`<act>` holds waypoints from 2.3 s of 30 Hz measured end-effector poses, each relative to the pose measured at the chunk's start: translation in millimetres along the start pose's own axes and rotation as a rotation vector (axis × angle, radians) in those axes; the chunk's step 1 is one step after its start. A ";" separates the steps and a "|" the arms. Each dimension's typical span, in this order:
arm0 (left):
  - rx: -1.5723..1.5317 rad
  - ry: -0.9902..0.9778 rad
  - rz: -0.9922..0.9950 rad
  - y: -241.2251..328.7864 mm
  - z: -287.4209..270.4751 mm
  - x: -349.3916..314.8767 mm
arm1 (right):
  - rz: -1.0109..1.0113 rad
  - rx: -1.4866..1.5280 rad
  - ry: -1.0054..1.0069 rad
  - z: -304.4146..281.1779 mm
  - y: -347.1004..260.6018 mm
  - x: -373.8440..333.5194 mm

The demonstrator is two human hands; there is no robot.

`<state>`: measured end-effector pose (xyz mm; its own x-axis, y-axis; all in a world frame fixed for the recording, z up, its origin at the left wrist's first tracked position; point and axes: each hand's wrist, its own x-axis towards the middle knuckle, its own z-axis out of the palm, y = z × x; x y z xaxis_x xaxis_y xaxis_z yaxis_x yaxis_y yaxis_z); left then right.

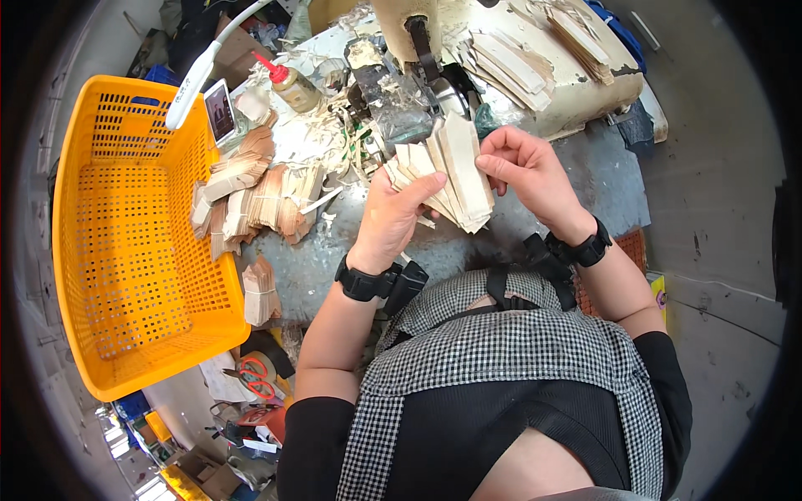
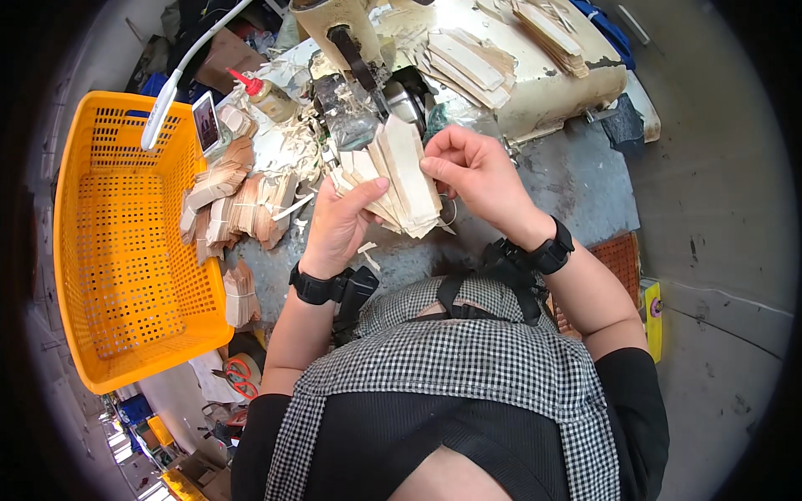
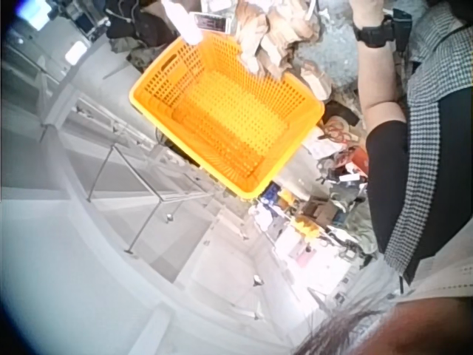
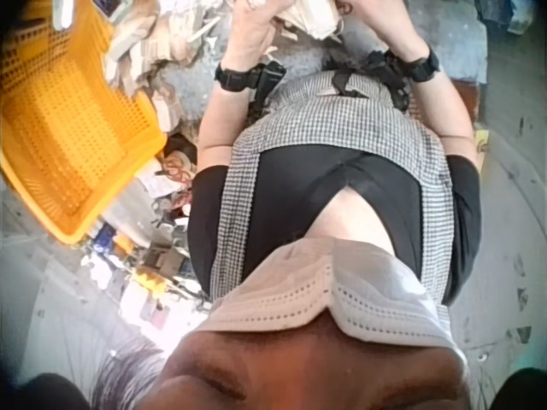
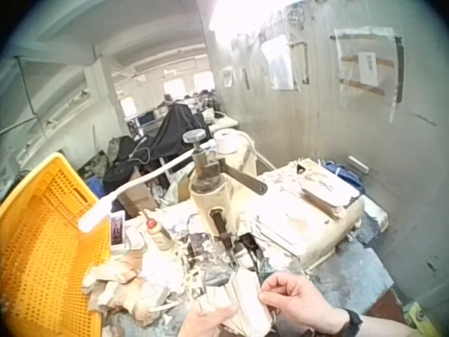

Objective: Sorting and preparing shoe components at a workbench.

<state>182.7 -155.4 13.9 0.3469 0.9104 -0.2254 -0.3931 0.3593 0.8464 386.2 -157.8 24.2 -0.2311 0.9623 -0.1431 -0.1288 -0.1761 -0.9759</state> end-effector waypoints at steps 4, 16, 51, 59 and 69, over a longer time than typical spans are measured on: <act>-0.006 0.025 -0.003 0.3 -0.8 1.0 | -0.003 0.033 0.037 -4.8 -4.5 2.0; 0.018 0.011 -0.016 0.9 2.7 -0.4 | 0.050 -0.002 -0.051 1.0 -1.3 1.8; -0.131 -0.121 -0.062 -0.8 -6.8 -1.2 | 0.292 0.468 -0.079 -10.6 -5.7 -2.2; -0.033 -0.068 -0.026 -0.1 -6.5 -1.9 | 0.276 0.463 -0.071 -15.6 -6.4 -1.8; 0.027 -0.026 -0.064 1.5 -2.6 -3.0 | 0.134 0.144 -0.004 -4.2 -11.8 -6.7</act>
<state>178.9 -157.0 14.6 0.3927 0.8801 -0.2670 -0.3465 0.4105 0.8435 393.4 -161.3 36.0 -0.2589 0.9276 -0.2693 -0.2334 -0.3306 -0.9145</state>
